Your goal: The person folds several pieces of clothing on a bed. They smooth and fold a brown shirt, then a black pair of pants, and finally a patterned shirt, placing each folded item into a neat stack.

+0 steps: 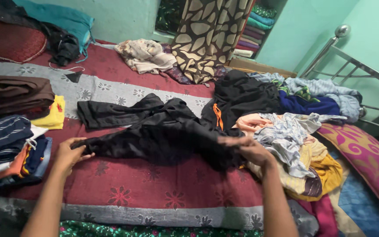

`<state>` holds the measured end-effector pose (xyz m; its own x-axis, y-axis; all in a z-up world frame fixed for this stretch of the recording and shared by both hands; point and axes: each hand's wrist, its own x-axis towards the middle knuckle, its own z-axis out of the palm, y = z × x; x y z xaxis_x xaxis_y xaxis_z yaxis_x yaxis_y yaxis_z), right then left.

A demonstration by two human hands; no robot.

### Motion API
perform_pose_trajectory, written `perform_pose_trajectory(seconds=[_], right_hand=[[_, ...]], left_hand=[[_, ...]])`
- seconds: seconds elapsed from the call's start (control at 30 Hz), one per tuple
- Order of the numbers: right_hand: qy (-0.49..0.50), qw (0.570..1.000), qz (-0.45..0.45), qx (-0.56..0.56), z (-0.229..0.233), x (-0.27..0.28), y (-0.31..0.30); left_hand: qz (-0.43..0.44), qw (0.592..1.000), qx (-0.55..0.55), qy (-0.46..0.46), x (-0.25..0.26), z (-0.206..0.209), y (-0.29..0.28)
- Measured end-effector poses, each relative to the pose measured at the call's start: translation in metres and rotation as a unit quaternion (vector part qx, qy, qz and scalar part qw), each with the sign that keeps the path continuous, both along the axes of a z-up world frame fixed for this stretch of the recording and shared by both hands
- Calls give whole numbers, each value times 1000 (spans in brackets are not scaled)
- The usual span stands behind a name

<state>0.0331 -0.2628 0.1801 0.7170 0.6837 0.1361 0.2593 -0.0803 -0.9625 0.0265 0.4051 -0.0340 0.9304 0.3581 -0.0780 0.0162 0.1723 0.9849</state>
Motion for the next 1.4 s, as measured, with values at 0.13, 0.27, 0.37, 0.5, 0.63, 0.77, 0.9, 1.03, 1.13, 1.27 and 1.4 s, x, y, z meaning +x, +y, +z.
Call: perform_pose_trajectory(seconds=[0.13,0.27,0.37,0.5,0.63,0.77,0.9,1.03,1.13,1.27,1.4], right_hand=[[49,987,-145,-44,-13,-6,-40],[32,985,-111,126,-4,-25,-48],[-24,974,-28,223,11,-37,-40],[13,996,-11,89,14,-32,-28],[77,997,11,29,-10,-15,-25],[66,997,29,21,-29,2,-32],[108,992,40,47,-43,4,-38],[122,992,3,16,-53,2,-37],[156,988,3,-5,-55,5,-32],[186,983,8,4,-54,0,-25],[91,993,73,6,-44,-10,-9]], left_hand=[[85,991,106,-9,1,2,-9],[118,977,175,29,-5,30,-21],[76,995,64,19,-15,54,-27],[-10,996,-64,63,-26,65,-29],[-11,991,113,-68,-20,54,-29],[66,989,104,-79,-4,46,-21],[124,985,-120,33,1,54,-15],[55,944,-323,-38,-6,61,-25],[23,969,-234,-72,-8,61,-43],[69,996,-46,-10,-9,69,-70],[176,933,308,-53,-9,93,-103]])
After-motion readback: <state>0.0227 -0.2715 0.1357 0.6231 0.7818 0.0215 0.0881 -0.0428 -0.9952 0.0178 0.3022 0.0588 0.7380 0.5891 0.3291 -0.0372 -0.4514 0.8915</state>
